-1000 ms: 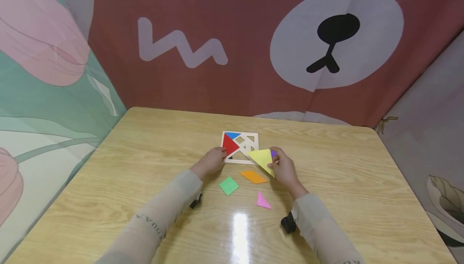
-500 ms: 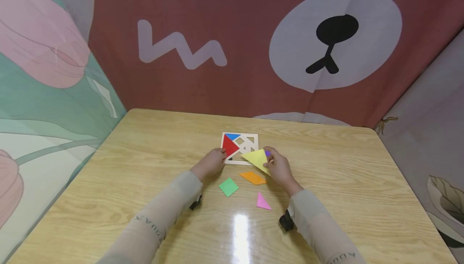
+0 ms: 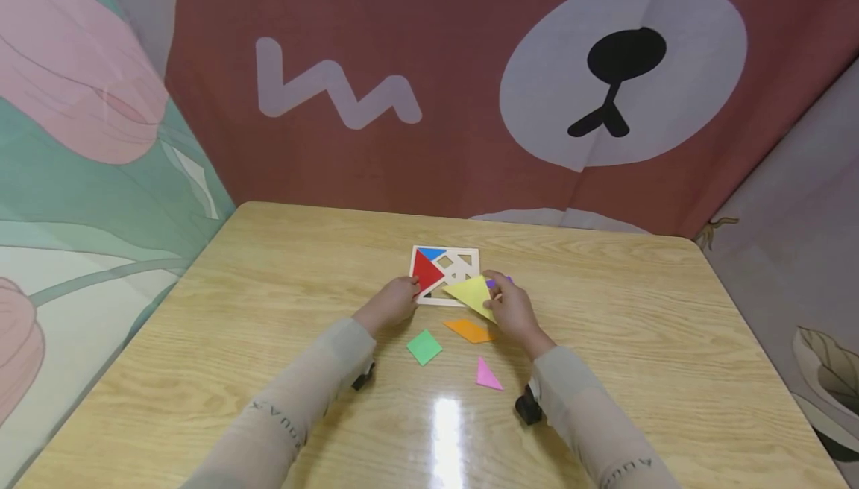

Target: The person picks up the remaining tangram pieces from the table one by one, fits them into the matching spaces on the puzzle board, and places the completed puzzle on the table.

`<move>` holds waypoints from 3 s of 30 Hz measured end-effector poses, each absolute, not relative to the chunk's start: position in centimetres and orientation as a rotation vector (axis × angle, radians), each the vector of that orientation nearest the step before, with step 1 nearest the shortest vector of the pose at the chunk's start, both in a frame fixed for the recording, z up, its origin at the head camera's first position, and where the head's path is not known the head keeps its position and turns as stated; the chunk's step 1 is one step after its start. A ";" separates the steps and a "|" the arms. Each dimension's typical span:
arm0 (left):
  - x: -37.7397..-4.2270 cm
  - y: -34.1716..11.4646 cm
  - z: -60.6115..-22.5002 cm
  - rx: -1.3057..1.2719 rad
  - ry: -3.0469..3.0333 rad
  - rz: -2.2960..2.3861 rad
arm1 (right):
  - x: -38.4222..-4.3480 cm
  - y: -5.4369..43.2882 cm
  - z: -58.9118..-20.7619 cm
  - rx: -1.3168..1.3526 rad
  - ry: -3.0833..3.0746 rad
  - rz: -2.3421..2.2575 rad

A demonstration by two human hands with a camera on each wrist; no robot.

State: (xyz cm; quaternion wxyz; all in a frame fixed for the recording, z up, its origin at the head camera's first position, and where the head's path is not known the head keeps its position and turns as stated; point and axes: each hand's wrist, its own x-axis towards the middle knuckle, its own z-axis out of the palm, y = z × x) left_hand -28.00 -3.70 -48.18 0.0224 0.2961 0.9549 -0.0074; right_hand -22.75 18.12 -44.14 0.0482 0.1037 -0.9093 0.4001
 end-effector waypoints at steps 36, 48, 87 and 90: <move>-34.1 -4.4 -58.5 1.009 3.066 0.219 | -24.5 16.7 -43.6 0.377 -2.860 1.186; -25.6 -4.1 -44.3 0.797 2.947 0.169 | -24.7 16.3 -43.6 0.454 -2.870 1.197; -25.7 -4.3 -44.2 0.864 2.965 0.201 | -26.2 15.3 -43.6 0.644 -2.931 1.122; -25.8 -4.3 -44.3 0.843 2.960 0.212 | -26.3 15.3 -43.5 0.624 -2.954 1.113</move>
